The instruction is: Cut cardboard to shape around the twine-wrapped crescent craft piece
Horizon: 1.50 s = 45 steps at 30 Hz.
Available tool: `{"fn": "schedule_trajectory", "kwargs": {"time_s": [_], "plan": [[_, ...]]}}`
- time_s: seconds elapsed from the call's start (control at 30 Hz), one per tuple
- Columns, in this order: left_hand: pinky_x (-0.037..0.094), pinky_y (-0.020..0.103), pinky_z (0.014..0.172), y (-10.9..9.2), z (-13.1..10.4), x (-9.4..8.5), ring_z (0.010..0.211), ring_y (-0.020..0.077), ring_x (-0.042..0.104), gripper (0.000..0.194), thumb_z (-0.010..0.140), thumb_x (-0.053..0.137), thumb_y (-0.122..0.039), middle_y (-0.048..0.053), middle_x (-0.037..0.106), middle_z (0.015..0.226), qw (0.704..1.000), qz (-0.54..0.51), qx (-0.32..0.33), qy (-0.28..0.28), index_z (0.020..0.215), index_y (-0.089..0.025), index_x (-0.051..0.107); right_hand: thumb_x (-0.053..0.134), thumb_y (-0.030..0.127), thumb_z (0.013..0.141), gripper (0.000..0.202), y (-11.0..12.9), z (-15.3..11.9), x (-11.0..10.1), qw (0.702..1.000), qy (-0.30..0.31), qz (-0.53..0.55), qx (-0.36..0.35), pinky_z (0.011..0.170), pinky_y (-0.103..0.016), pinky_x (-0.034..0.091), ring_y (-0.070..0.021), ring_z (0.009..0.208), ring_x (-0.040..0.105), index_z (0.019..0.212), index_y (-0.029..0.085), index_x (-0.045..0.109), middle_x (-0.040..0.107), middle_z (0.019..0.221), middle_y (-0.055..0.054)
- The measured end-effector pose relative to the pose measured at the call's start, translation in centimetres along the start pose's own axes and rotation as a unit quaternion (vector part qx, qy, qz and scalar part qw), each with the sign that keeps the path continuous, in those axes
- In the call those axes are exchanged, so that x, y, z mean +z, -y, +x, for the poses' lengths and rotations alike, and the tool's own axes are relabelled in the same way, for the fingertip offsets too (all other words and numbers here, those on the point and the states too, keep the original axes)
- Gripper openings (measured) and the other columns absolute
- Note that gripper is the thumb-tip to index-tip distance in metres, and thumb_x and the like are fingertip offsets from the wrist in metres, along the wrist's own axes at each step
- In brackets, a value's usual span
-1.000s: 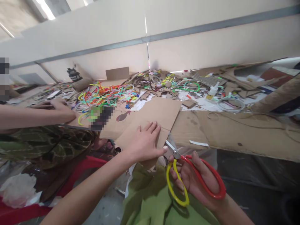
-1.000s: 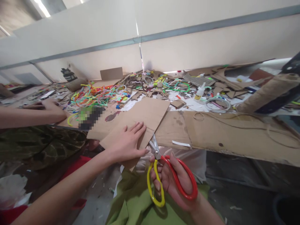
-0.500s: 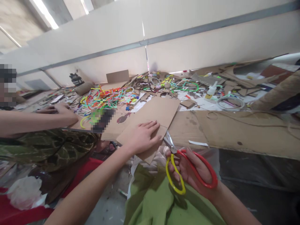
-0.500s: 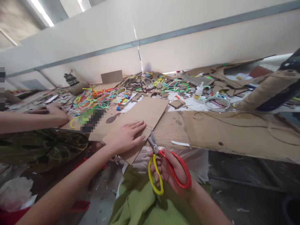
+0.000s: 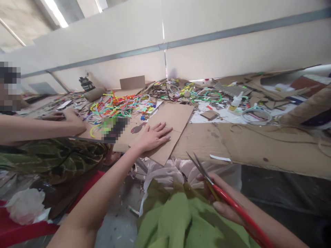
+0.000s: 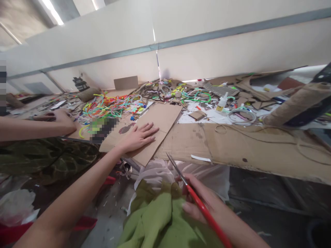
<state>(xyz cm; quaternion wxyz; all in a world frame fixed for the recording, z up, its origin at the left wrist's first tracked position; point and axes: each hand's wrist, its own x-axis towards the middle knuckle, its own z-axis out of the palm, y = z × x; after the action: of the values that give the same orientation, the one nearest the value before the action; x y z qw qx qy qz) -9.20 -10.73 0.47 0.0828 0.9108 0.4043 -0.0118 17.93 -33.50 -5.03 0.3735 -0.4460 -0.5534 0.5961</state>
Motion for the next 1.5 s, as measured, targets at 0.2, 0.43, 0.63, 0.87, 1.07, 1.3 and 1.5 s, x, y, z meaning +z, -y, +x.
{"fn": "schedule_trajectory", "kwargs": {"time_s": [0.2, 0.43, 0.63, 0.87, 1.07, 1.3, 1.5], "plan": [[0.013, 0.048, 0.127, 1.2, 0.2, -0.6, 0.159, 0.0208, 0.023, 0.059, 0.105, 0.031, -0.062, -0.001, 0.025, 0.172, 1.0, -0.022, 0.014, -0.004, 0.159, -0.041, 0.037, 0.061, 0.046, 0.092, 0.048, 3.5, 2.1, -0.7, 0.87, -0.092, -0.483, -0.024, 0.074, -0.044, 0.053, -0.0312, 0.09, 0.07, 0.139, 0.034, 0.058, 0.061, 0.121, -0.013], [0.011, 0.046, 0.127, 1.3, 0.1, -0.7, 0.158, 0.0218, 0.025, 0.058, 0.105, 0.037, -0.06, -0.002, 0.027, 0.172, 0.999, -0.047, 0.013, -0.02, 0.158, -0.039, 0.041, 0.055, 0.043, 0.093, 0.043, 3.9, 3.0, 0.3, 0.768, -0.113, -0.624, -0.084, 0.056, -0.033, 0.042, -0.0269, 0.066, 0.068, 0.133, 0.027, 0.059, 0.063, 0.098, -0.011], [0.011, 0.045, 0.127, 1.7, 0.2, -0.1, 0.158, 0.0229, 0.026, 0.058, 0.105, 0.036, -0.062, -0.001, 0.027, 0.172, 0.998, -0.036, 0.029, -0.033, 0.159, -0.039, 0.04, 0.051, 0.052, 0.094, 0.046, 4.6, 3.3, -0.2, 0.734, -0.129, -0.662, -0.087, 0.054, -0.035, 0.04, -0.0301, 0.065, 0.068, 0.133, 0.031, 0.063, 0.064, 0.093, -0.012], [0.013, 0.044, 0.126, 2.0, 0.4, 0.4, 0.157, 0.0243, 0.027, 0.059, 0.105, 0.033, -0.064, -0.003, 0.028, 0.171, 0.998, -0.021, 0.034, -0.045, 0.159, -0.04, 0.039, 0.055, 0.043, 0.088, 0.046, 5.4, 4.0, -0.2, 0.725, -0.121, -0.673, -0.084, 0.059, -0.039, 0.045, -0.0312, 0.072, 0.068, 0.13, 0.03, 0.066, 0.063, 0.095, -0.012], [0.013, 0.044, 0.126, 1.9, 0.4, 0.7, 0.158, 0.0236, 0.026, 0.06, 0.106, 0.031, -0.063, -0.002, 0.027, 0.172, 0.998, -0.001, 0.04, -0.05, 0.159, -0.039, 0.039, 0.053, 0.04, 0.09, 0.045, 5.6, 4.3, 0.1, 0.718, -0.098, -0.684, -0.084, 0.065, -0.041, 0.048, -0.0309, 0.077, 0.066, 0.132, 0.029, 0.065, 0.062, 0.098, -0.012], [0.015, 0.046, 0.125, 1.8, 0.5, 0.8, 0.16, 0.0201, 0.019, 0.059, 0.107, 0.027, -0.06, -0.001, 0.02, 0.174, 0.998, 0.014, 0.043, -0.034, 0.162, -0.039, 0.032, 0.058, 0.036, 0.092, 0.047, 6.8, 5.4, -1.0, 0.752, -0.041, -0.654, -0.076, 0.067, -0.039, 0.049, -0.0288, 0.081, 0.065, 0.138, 0.032, 0.061, 0.06, 0.095, -0.009], [0.013, 0.047, 0.125, 1.8, 0.7, 0.9, 0.161, 0.0205, 0.015, 0.059, 0.107, 0.024, -0.06, -0.003, 0.016, 0.174, 0.998, 0.021, 0.05, -0.024, 0.163, -0.041, 0.026, 0.058, 0.026, 0.091, 0.036, 9.0, 8.0, -2.2, 0.764, 0.021, -0.638, -0.089, 0.073, -0.039, 0.047, -0.0287, 0.087, 0.062, 0.124, 0.027, 0.069, 0.058, 0.095, -0.01]]}}
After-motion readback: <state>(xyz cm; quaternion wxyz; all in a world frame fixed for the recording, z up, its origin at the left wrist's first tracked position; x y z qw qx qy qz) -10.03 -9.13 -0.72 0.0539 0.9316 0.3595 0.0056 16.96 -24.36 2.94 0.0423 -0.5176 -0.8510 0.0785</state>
